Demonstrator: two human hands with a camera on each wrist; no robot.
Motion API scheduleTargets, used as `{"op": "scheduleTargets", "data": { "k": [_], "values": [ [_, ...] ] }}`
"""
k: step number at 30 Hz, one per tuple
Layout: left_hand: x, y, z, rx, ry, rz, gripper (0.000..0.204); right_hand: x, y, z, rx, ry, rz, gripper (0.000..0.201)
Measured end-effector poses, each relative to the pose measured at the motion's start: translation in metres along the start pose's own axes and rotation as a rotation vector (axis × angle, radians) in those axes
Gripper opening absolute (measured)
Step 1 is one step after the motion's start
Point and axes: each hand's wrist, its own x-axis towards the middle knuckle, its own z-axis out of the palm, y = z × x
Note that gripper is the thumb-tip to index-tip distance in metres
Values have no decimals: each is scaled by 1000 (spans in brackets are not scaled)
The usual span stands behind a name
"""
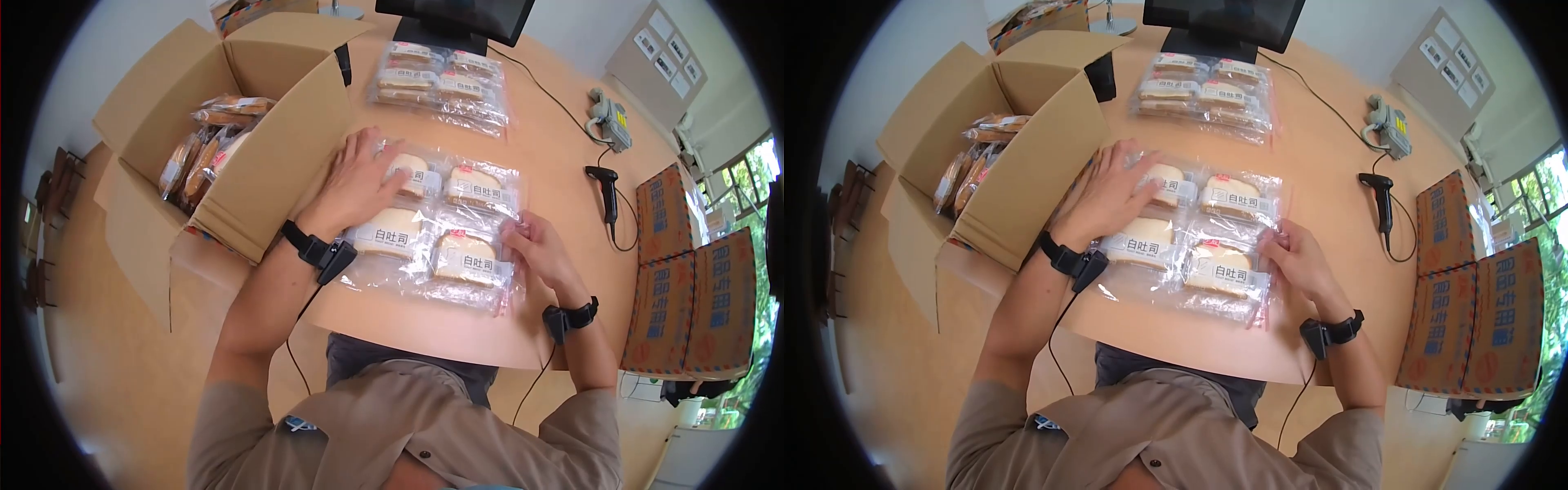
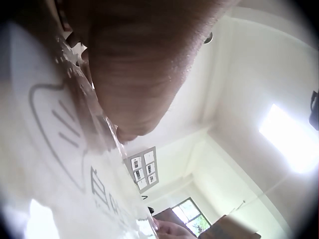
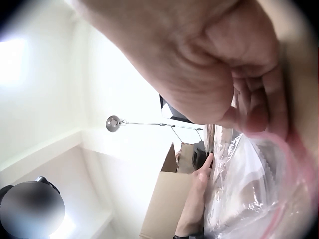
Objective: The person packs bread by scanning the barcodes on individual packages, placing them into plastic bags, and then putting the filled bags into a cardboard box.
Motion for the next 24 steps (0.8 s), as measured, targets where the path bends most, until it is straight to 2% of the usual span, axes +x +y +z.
{"op": "scheduleTargets", "data": {
  "k": [2,3,5,9,14,15,17,21,23,24],
  "values": [
    [3,-8,1,-71,98,-113,53,-1,-2,-5,-24,-6,10,21],
    [3,-11,-1,-72,93,-110,53,-2,-4,-8,-20,-4,13,21],
    [3,-18,-7,-195,-31,-218,68,-3,-9,-15,174,-72,141,27],
    [2,-28,-3,-229,18,-173,74,-6,-16,-30,288,-200,157,33],
    [7,-34,8,-235,59,-172,68,-13,-23,-38,158,-221,296,35],
    [8,-34,9,-235,57,-173,68,-12,-20,-34,159,-221,297,35],
    [12,-34,10,-165,76,-172,58,-12,-11,-16,161,-155,140,34],
    [17,-49,8,-220,52,-214,46,-13,-5,9,116,-37,83,29],
    [20,-59,10,-525,104,-184,42,-18,-15,15,70,-52,62,26],
    [21,-56,10,-531,104,-176,42,-16,-12,7,7,-83,48,21]
  ]
}}
